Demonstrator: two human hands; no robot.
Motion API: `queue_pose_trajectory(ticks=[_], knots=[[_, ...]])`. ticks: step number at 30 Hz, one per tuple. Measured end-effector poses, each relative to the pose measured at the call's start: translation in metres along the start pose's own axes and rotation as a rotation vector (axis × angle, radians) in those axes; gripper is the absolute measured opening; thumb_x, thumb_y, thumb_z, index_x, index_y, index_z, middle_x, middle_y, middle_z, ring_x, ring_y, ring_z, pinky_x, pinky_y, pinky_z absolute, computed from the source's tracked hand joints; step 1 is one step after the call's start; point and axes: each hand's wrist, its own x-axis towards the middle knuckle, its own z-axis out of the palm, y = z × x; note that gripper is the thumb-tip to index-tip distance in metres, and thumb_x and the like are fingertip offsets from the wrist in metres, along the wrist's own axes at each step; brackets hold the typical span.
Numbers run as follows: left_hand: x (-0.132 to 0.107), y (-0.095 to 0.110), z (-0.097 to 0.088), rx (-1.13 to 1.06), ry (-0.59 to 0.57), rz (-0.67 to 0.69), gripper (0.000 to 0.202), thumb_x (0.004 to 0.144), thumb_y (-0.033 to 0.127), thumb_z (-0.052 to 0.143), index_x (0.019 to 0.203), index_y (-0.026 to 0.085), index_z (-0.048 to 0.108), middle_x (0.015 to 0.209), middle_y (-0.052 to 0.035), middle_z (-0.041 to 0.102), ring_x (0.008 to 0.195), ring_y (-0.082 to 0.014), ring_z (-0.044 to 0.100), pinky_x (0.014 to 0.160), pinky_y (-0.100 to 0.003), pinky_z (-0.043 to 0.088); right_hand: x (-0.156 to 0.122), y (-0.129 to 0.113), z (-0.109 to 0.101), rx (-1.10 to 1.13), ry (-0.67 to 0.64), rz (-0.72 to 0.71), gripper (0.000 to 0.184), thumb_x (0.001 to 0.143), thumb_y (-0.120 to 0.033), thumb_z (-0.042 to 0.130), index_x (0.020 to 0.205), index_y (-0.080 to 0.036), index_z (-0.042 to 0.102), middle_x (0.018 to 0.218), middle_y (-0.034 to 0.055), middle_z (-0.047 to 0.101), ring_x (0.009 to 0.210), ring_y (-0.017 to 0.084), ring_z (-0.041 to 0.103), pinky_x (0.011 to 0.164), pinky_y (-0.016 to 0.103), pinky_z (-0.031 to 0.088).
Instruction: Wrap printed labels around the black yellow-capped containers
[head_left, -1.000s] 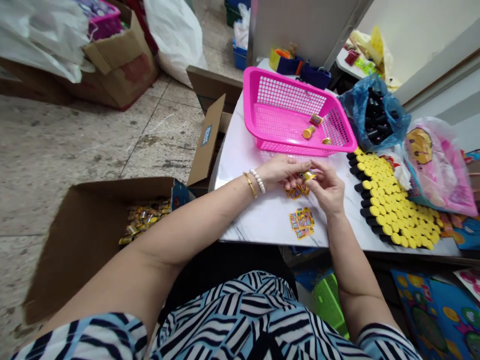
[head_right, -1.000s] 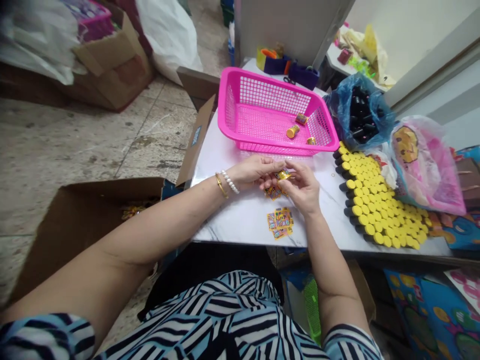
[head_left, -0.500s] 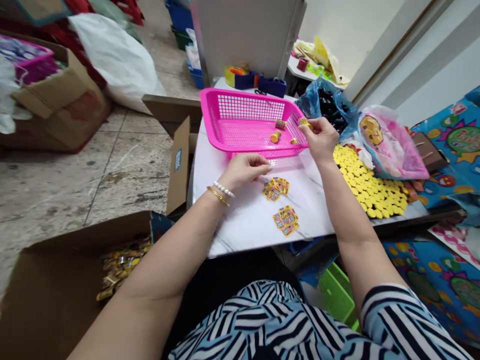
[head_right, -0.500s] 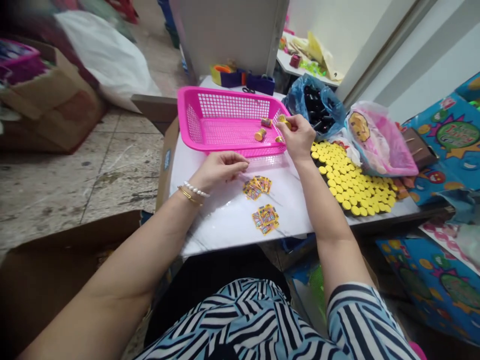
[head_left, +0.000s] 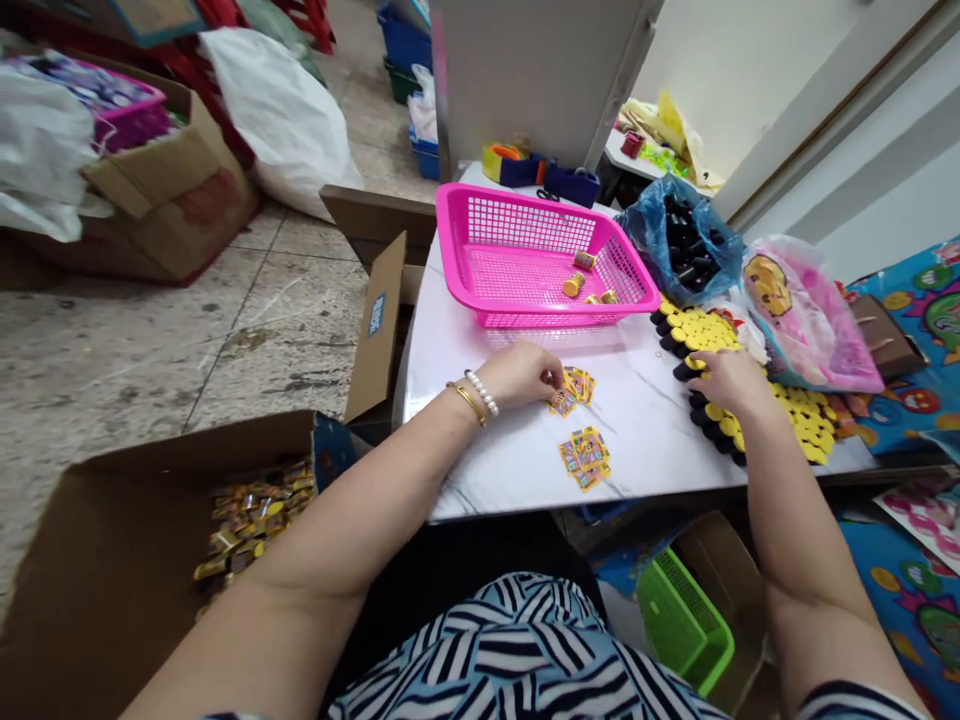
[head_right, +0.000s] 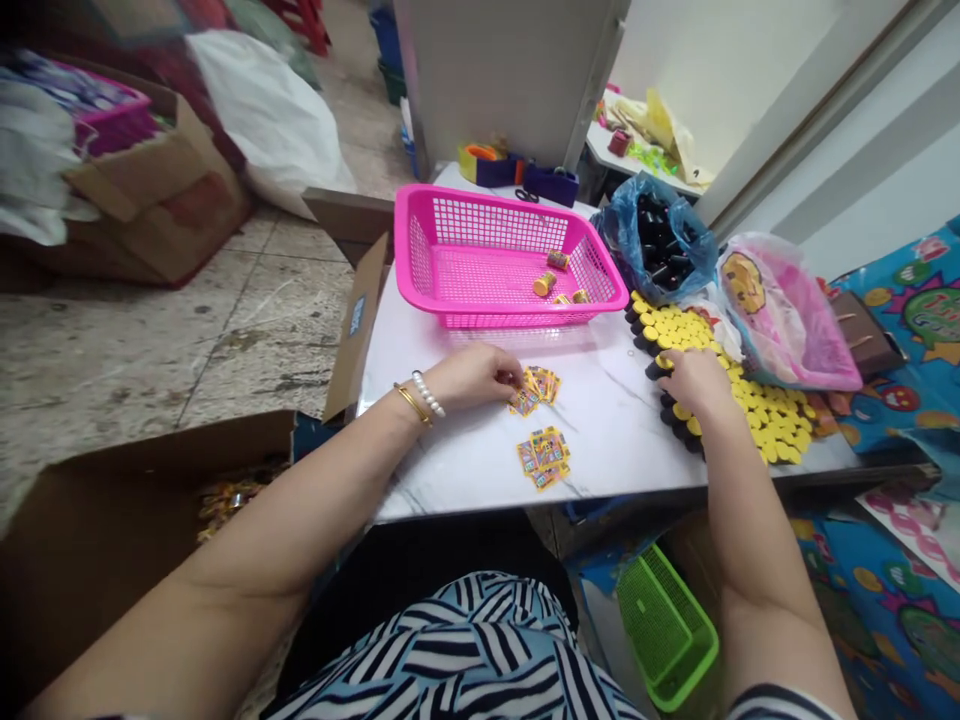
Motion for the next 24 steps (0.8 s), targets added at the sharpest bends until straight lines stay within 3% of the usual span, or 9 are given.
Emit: queue_pose_trajectory(ticks=[4, 9, 13, 15, 18, 21, 22, 24], knots=[[0.001, 0.001, 0.006, 0.068, -0.031, -0.019, 0.010, 0.075, 0.021, 0.080, 0.085, 0.022, 0.083, 0.074, -0.0007, 0.072, 0.068, -0.0148, 0.058, 0.063, -0.026, 0.034, -0.011, 0.000, 0.019, -0.102, 0.082, -0.050, 0.038, 0.085, -0.040, 0.074, 0.116, -0.019, 0.073, 0.114, 0.0185, 0.071, 0.108, 0.036, 0.064, 0.092, 0.046, 0.051], [0.003, 0.000, 0.009, 0.170, 0.015, 0.020, 0.012, 0.076, 0.022, 0.081, 0.088, 0.021, 0.083, 0.081, -0.0017, 0.074, 0.074, -0.0157, 0.061, 0.067, -0.026, 0.038, -0.003, -0.016, 0.020, -0.094, 0.154, -0.128, 0.027, 0.084, -0.033, 0.072, 0.106, -0.017, 0.071, 0.097, 0.0138, 0.073, 0.096, 0.032, 0.060, 0.085, 0.042, 0.047], [0.006, -0.001, 0.016, 0.229, 0.039, 0.061, 0.004, 0.078, 0.017, 0.077, 0.075, 0.018, 0.080, 0.079, -0.0033, 0.072, 0.072, -0.0159, 0.060, 0.068, -0.028, 0.040, -0.008, -0.045, 0.017, 0.171, 0.284, -0.154, 0.025, 0.084, -0.038, 0.073, 0.103, -0.022, 0.070, 0.095, 0.0099, 0.074, 0.091, 0.030, 0.061, 0.081, 0.041, 0.047], [0.007, -0.002, 0.017, 0.209, 0.075, 0.119, 0.006, 0.078, 0.014, 0.076, 0.073, 0.017, 0.079, 0.078, -0.0036, 0.070, 0.070, -0.0154, 0.059, 0.066, -0.028, 0.040, -0.013, -0.062, 0.019, 0.255, 0.285, -0.197, 0.024, 0.084, -0.036, 0.073, 0.104, -0.023, 0.071, 0.096, 0.0090, 0.075, 0.091, 0.030, 0.062, 0.083, 0.042, 0.049], [0.007, -0.002, 0.016, 0.105, 0.224, 0.207, 0.006, 0.078, 0.011, 0.077, 0.075, 0.016, 0.079, 0.077, -0.0031, 0.068, 0.071, -0.0148, 0.060, 0.066, -0.027, 0.042, -0.024, -0.086, 0.020, 0.346, 0.313, -0.258, 0.030, 0.083, -0.036, 0.076, 0.110, -0.021, 0.072, 0.108, 0.0115, 0.076, 0.100, 0.032, 0.064, 0.091, 0.046, 0.050], [0.003, 0.004, 0.014, 0.030, 0.382, 0.343, 0.005, 0.083, 0.016, 0.078, 0.081, 0.019, 0.081, 0.081, -0.0027, 0.066, 0.075, -0.0148, 0.061, 0.068, -0.027, 0.044, -0.037, -0.112, 0.009, 0.585, 0.433, -0.207, 0.032, 0.088, -0.046, 0.075, 0.109, -0.021, 0.075, 0.113, 0.0118, 0.076, 0.102, 0.030, 0.066, 0.090, 0.044, 0.051], [0.002, 0.007, 0.013, 0.018, 0.404, 0.393, 0.004, 0.085, 0.018, 0.078, 0.084, 0.021, 0.081, 0.083, -0.0027, 0.065, 0.076, -0.0146, 0.061, 0.068, -0.027, 0.045, -0.041, -0.122, 0.004, 0.709, 0.412, -0.183, 0.032, 0.091, -0.050, 0.072, 0.104, -0.021, 0.077, 0.105, 0.0100, 0.077, 0.095, 0.027, 0.067, 0.085, 0.041, 0.051], [-0.002, 0.014, 0.013, -0.001, 0.414, 0.473, 0.004, 0.088, 0.022, 0.078, 0.087, 0.023, 0.081, 0.086, -0.0030, 0.064, 0.078, -0.0144, 0.061, 0.069, -0.027, 0.047, -0.045, -0.141, -0.007, 0.987, 0.220, -0.185, 0.038, 0.092, -0.058, 0.070, 0.088, -0.021, 0.079, 0.083, 0.0056, 0.075, 0.077, 0.021, 0.065, 0.072, 0.036, 0.049]])
